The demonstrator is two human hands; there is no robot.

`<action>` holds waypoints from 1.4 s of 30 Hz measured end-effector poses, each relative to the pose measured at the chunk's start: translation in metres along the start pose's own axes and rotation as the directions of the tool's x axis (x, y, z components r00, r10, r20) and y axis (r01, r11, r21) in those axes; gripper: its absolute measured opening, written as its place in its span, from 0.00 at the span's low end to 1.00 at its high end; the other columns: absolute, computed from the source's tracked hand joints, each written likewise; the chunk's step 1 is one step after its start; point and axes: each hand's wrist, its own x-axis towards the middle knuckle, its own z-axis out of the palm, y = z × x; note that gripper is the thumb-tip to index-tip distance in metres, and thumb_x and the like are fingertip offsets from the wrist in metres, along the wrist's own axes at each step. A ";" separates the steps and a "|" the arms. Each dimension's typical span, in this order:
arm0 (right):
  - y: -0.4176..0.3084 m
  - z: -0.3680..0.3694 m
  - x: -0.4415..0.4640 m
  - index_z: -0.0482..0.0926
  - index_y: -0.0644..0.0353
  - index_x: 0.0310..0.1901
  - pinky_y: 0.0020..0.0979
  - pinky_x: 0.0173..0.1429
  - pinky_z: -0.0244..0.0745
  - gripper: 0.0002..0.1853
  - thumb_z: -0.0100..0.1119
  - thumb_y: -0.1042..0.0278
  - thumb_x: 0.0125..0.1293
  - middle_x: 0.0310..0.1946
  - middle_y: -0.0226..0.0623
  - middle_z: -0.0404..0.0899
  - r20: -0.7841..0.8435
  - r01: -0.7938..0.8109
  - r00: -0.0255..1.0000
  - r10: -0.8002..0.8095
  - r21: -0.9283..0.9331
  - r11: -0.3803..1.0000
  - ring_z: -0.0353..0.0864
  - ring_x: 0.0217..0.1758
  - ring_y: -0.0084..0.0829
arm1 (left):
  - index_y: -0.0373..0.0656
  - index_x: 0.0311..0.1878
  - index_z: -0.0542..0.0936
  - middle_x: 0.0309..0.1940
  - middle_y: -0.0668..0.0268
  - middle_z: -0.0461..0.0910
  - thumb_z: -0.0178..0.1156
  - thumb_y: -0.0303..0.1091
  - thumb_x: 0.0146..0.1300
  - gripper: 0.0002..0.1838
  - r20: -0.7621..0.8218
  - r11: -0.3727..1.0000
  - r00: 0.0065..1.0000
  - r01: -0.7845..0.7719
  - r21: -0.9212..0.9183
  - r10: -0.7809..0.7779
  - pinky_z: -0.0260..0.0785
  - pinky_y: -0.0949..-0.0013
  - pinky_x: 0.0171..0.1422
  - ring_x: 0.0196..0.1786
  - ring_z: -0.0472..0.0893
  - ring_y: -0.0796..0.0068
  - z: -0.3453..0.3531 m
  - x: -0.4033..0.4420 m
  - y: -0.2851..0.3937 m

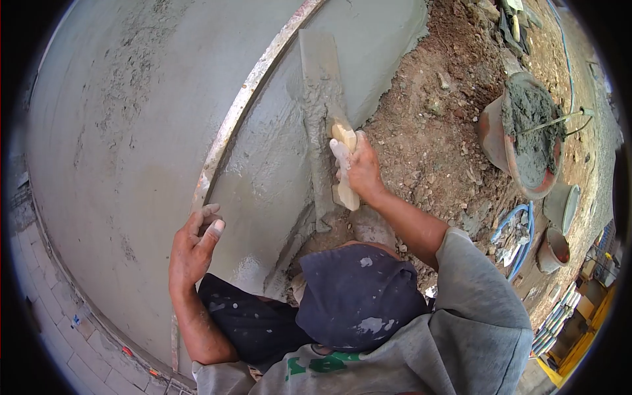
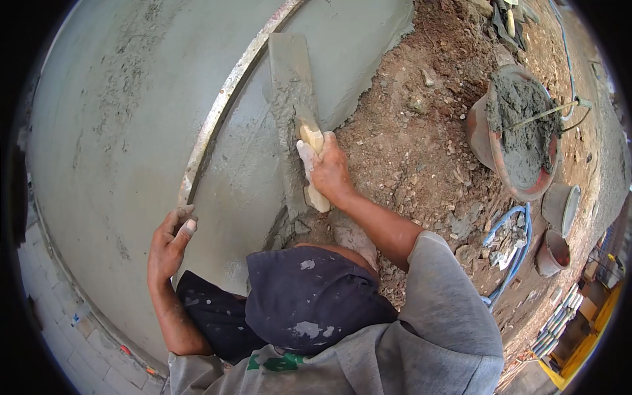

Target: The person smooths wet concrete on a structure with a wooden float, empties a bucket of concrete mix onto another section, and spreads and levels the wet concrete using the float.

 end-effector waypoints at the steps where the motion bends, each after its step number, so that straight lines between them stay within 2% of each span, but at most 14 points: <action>1: 0.003 -0.015 0.033 0.69 0.66 0.46 0.40 0.35 0.73 0.21 0.61 0.55 0.66 0.30 0.47 0.76 -0.112 0.019 0.994 -0.021 -0.019 1.000 0.77 0.31 0.42 | 0.33 0.58 0.75 0.40 0.61 0.80 0.59 0.38 0.66 0.22 -0.008 1.000 1.000 0.003 -0.009 -0.003 0.71 0.69 0.52 0.43 0.78 0.73 -0.001 -0.004 0.000; 2: 0.002 -0.027 0.067 0.70 0.63 0.46 0.30 0.22 0.73 0.19 0.62 0.57 0.66 0.25 0.34 0.75 -0.228 0.042 0.973 -0.049 -0.039 0.998 0.76 0.21 0.26 | 0.32 0.57 0.74 0.40 0.62 0.80 0.59 0.38 0.66 0.22 -0.017 1.000 1.000 -0.003 -0.017 0.003 0.71 0.69 0.52 0.43 0.79 0.73 -0.001 -0.007 0.000; 3: -0.044 -0.048 0.081 0.72 0.64 0.44 0.31 0.22 0.73 0.18 0.62 0.57 0.66 0.25 0.34 0.75 -0.255 -0.088 0.962 0.094 0.034 0.995 0.76 0.21 0.27 | 0.32 0.58 0.74 0.42 0.60 0.80 0.59 0.39 0.66 0.23 0.000 1.000 1.000 0.019 -0.021 -0.019 0.70 0.68 0.54 0.45 0.78 0.72 -0.003 -0.010 0.001; 8: -0.013 -0.115 0.249 0.74 0.67 0.51 0.36 0.26 0.79 0.18 0.56 0.62 0.64 0.31 0.43 0.77 -0.400 0.039 0.909 -0.116 -0.194 0.980 0.81 0.25 0.36 | 0.33 0.59 0.74 0.46 0.59 0.80 0.59 0.42 0.67 0.24 0.011 0.996 0.997 0.081 -0.030 -0.081 0.67 0.68 0.59 0.51 0.77 0.71 -0.011 -0.020 0.001; 14: -0.033 -0.078 0.229 0.72 0.69 0.52 0.39 0.28 0.81 0.20 0.55 0.64 0.63 0.36 0.48 0.78 -0.209 -0.061 0.976 0.056 -0.018 0.998 0.83 0.28 0.40 | 0.33 0.57 0.74 0.40 0.60 0.80 0.60 0.38 0.65 0.22 -0.057 1.000 0.998 0.017 -0.025 -0.019 0.72 0.68 0.51 0.43 0.79 0.71 -0.009 -0.023 -0.003; 17: 0.003 -0.043 0.203 0.71 0.73 0.52 0.40 0.29 0.81 0.21 0.55 0.65 0.63 0.38 0.53 0.79 -0.246 -0.089 0.968 0.037 -0.203 0.975 0.84 0.29 0.42 | 0.33 0.57 0.75 0.41 0.59 0.80 0.60 0.37 0.65 0.22 -0.054 1.000 0.999 -0.004 -0.019 0.003 0.72 0.67 0.51 0.44 0.80 0.70 -0.009 -0.022 0.000; 18: -0.011 -0.033 0.169 0.70 0.74 0.51 0.43 0.48 0.79 0.27 0.59 0.56 0.62 0.45 0.61 0.79 -0.205 -0.160 0.972 0.115 -0.218 0.963 0.84 0.45 0.52 | 0.34 0.58 0.74 0.41 0.59 0.80 0.60 0.37 0.65 0.22 -0.051 1.000 0.999 -0.010 -0.020 0.009 0.72 0.67 0.51 0.44 0.80 0.69 -0.009 -0.023 -0.001; 24: -0.012 0.041 0.021 0.65 0.75 0.47 0.51 0.54 0.73 0.27 0.61 0.55 0.63 0.40 0.68 0.78 0.125 -0.102 0.982 0.141 -0.281 0.954 0.78 0.47 0.63 | 0.35 0.58 0.74 0.45 0.59 0.80 0.59 0.42 0.67 0.23 0.025 0.999 1.000 0.004 -0.041 -0.003 0.68 0.67 0.58 0.50 0.77 0.70 -0.012 -0.021 -0.002; 25: -0.012 0.056 -0.004 0.63 0.75 0.47 0.50 0.51 0.74 0.28 0.61 0.55 0.64 0.37 0.67 0.78 0.209 -0.088 0.966 0.154 -0.296 0.951 0.79 0.44 0.62 | 0.35 0.58 0.74 0.46 0.59 0.80 0.58 0.42 0.67 0.23 0.029 0.999 1.000 0.002 -0.045 -0.001 0.68 0.67 0.58 0.50 0.77 0.70 -0.011 -0.021 -0.003; 27: 0.011 0.089 -0.042 0.58 0.74 0.49 0.37 0.29 0.81 0.29 0.62 0.59 0.66 0.32 0.52 0.77 0.316 -0.148 0.929 0.190 -0.154 0.977 0.86 0.29 0.40 | 0.35 0.58 0.74 0.46 0.59 0.80 0.58 0.41 0.67 0.22 0.037 0.999 0.999 -0.001 -0.039 0.003 0.68 0.67 0.58 0.50 0.77 0.70 -0.011 -0.018 -0.004; 30: -0.004 0.088 -0.079 0.60 0.73 0.48 0.40 0.39 0.79 0.31 0.65 0.55 0.63 0.33 0.52 0.78 0.525 -0.308 0.817 0.236 0.052 0.950 0.84 0.33 0.39 | 0.35 0.58 0.74 0.46 0.59 0.80 0.57 0.40 0.68 0.22 0.041 0.999 0.999 0.022 -0.023 -0.021 0.67 0.67 0.59 0.51 0.76 0.70 -0.014 -0.017 -0.015; 33: 0.009 0.080 -0.095 0.60 0.73 0.50 0.37 0.36 0.79 0.29 0.65 0.58 0.63 0.34 0.48 0.78 0.611 -0.146 0.784 0.108 0.012 0.989 0.84 0.31 0.33 | 0.34 0.58 0.74 0.44 0.59 0.80 0.58 0.39 0.67 0.22 0.015 1.000 1.000 0.022 -0.014 -0.022 0.69 0.67 0.56 0.49 0.77 0.70 -0.017 -0.019 -0.019; 36: -0.019 0.049 -0.095 0.61 0.72 0.52 0.34 0.37 0.78 0.29 0.65 0.59 0.64 0.36 0.46 0.78 0.704 -0.281 0.681 0.204 -0.007 0.960 0.83 0.32 0.29 | 0.33 0.58 0.75 0.41 0.59 0.80 0.59 0.37 0.65 0.22 -0.034 0.998 0.998 -0.052 -0.020 0.051 0.71 0.67 0.51 0.45 0.79 0.71 -0.014 -0.022 -0.010; 42: -0.024 -0.018 -0.057 0.63 0.67 0.55 0.30 0.36 0.79 0.24 0.62 0.66 0.64 0.38 0.39 0.74 0.484 -0.202 0.865 0.133 0.094 0.975 0.84 0.32 0.27 | 0.32 0.58 0.74 0.47 0.56 0.80 0.57 0.40 0.67 0.23 -0.045 0.983 0.984 -0.168 0.070 0.171 0.68 0.63 0.58 0.51 0.77 0.66 -0.010 -0.052 0.019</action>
